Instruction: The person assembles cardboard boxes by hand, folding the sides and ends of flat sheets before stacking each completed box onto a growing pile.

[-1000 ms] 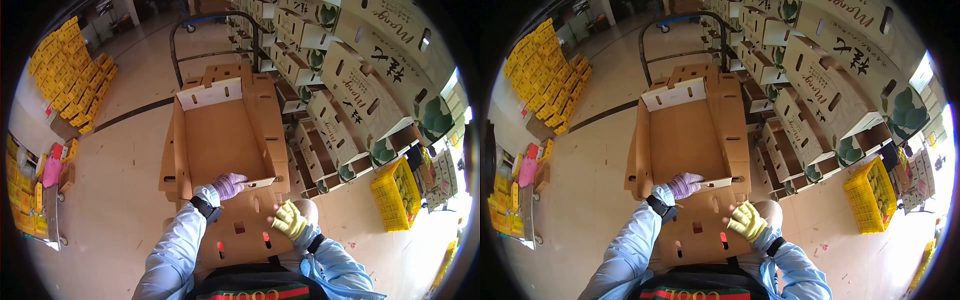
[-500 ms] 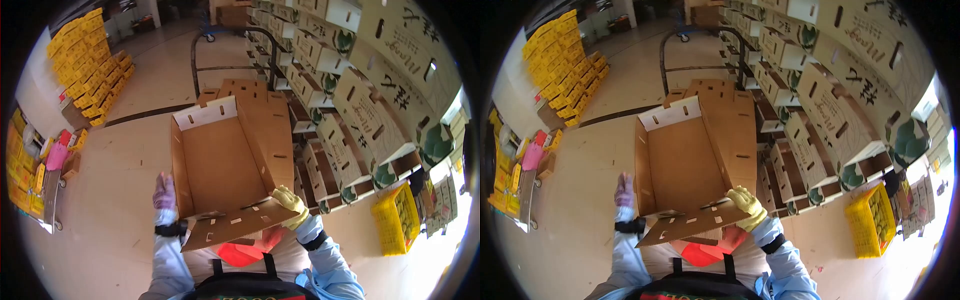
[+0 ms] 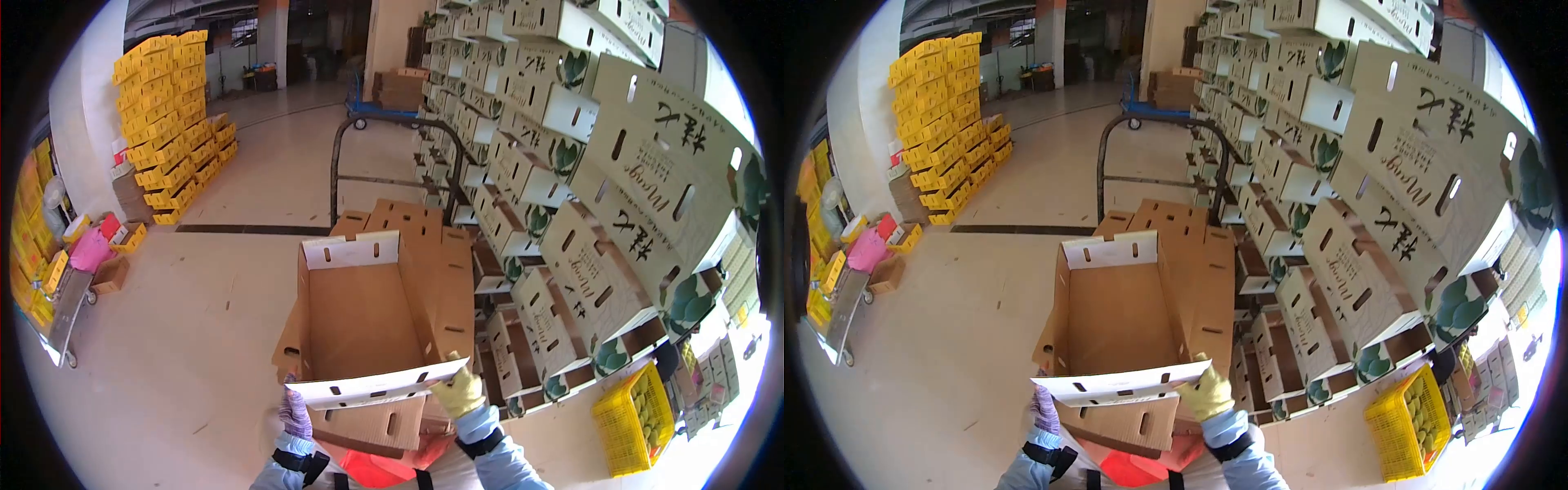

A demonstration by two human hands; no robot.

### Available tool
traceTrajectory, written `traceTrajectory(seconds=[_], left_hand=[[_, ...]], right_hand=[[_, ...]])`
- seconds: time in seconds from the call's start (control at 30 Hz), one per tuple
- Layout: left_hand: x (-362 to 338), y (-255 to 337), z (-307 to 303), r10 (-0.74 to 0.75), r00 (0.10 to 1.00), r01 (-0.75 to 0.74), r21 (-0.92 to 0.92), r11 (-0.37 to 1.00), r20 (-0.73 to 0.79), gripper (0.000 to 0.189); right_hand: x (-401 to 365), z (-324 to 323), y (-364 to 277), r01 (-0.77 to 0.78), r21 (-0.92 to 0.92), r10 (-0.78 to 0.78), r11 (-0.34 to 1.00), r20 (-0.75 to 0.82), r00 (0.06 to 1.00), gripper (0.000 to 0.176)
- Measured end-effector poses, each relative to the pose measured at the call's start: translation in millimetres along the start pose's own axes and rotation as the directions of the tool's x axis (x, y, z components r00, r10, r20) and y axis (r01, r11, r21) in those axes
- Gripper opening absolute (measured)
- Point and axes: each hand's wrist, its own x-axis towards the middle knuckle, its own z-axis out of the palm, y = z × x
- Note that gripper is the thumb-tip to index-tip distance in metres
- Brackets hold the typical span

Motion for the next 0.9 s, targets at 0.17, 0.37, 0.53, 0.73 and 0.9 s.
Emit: traceTrajectory(seconds=[0.17, 0.37, 0.53, 0.73, 0.9], left_hand=[[31, 67, 33, 0.216, 0.961, -0.201, 0.098, 0.975, -0.175, 0.063], [76, 56, 22, 0.096, 0.995, -0.073, 0.650, 0.757, 0.001, 0.052], [90, 63, 28, 0.047, 0.999, -0.029, 0.481, 0.876, -0.026, 0.072], [103, 49, 48, 0.473, 0.638, -0.746, 0.638, 0.188, 0.607, 0.046], [98, 96, 55, -0.254, 0.596, -0.663, 0.645, 0.380, 0.762, 0.092]], right_hand=[[3, 8, -21, -0.151, -0.025, 0.151, 0.988, 0.035, 0.988, 0.066], [19, 6, -46, -0.197, -0.033, 0.199, 0.980, 0.077, 0.977, 0.061], [-7, 12, -22, -0.185, 0.505, 0.295, 0.843, -0.147, 0.944, 0.049], [29, 0, -84, 0.507, -0.314, -0.477, 0.803, 0.172, 0.862, 0.055], [60, 40, -54, 0.590, -0.418, -0.246, 0.691, 0.632, 0.735, 0.058]])
